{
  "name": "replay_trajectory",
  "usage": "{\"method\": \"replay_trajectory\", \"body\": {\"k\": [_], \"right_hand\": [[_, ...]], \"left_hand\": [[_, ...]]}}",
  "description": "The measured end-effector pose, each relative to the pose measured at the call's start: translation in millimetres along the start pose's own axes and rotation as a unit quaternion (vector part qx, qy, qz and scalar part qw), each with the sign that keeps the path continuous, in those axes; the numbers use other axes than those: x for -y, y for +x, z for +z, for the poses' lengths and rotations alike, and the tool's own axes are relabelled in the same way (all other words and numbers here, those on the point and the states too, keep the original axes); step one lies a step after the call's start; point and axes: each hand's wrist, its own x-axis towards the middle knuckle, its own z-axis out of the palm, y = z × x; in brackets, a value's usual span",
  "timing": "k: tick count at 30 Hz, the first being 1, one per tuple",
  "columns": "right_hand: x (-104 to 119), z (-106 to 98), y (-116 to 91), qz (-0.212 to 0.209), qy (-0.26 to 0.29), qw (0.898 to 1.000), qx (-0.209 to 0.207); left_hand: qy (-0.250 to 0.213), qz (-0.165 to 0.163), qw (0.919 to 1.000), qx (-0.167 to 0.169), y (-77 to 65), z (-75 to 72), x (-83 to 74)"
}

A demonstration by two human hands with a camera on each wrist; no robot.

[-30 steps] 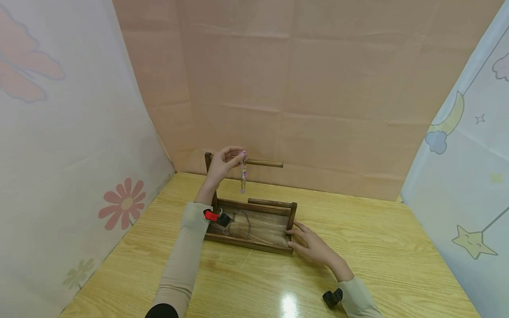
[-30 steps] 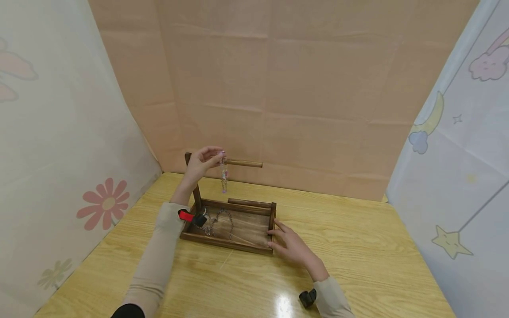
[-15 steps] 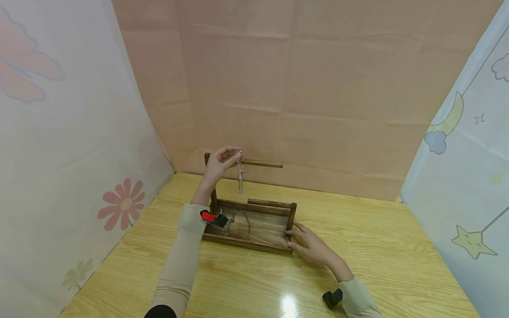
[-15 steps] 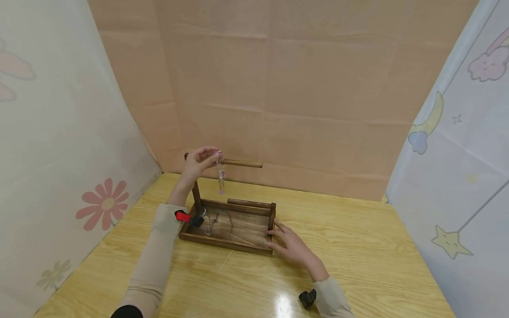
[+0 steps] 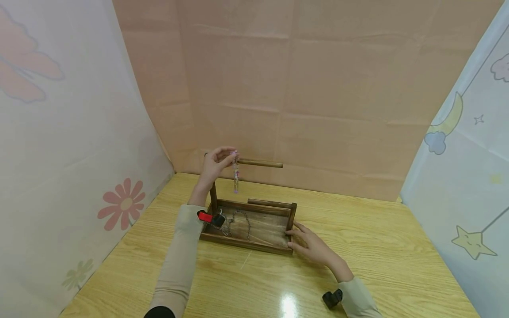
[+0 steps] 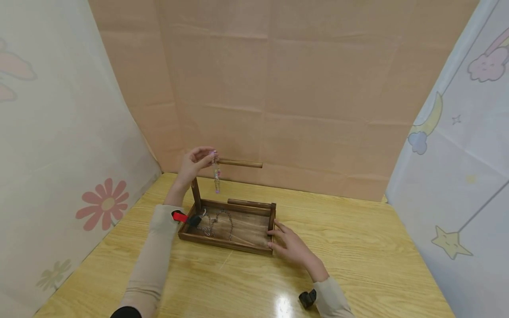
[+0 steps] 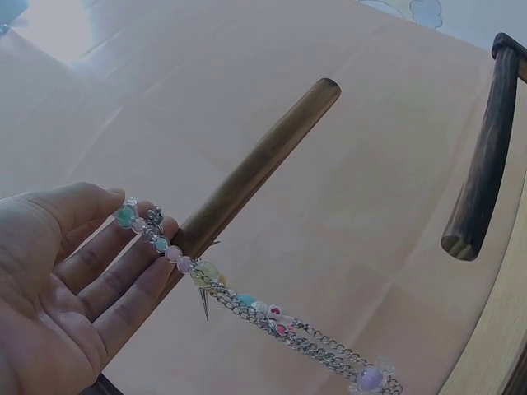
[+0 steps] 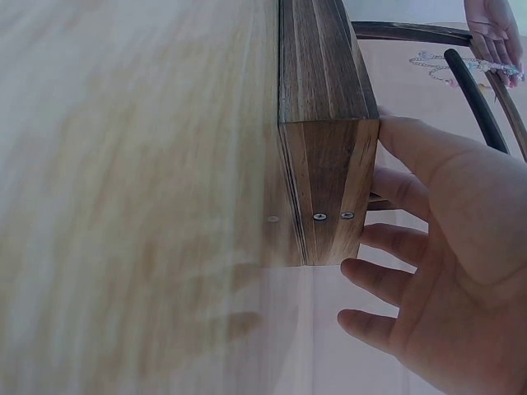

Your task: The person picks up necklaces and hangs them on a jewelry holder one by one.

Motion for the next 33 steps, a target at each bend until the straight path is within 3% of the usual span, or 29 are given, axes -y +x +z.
{"method": "replay_trajectory", "body": {"k": [13, 20, 33], "right_hand": [[-0.1, -0.1, 0.7, -0.002, -0.004, 1.000, -0.002], [0.6, -0.1, 0.5, -0.003, -0.002, 1.000, -0.002], [-0.1, -0.8, 0.3, -0.009, 0.000, 1.000, -0.002]], "left_hand": [[-0.022, -0.008, 0.9996, -0.015, -3.5, -6.8, 1.5], [-0.016, -0.006, 0.9992, -0.036, 0.3, -15.8, 21.9], [-0.005, -0.016, 0.9989, -0.043, -4.6, -22.2, 25.1]]}}
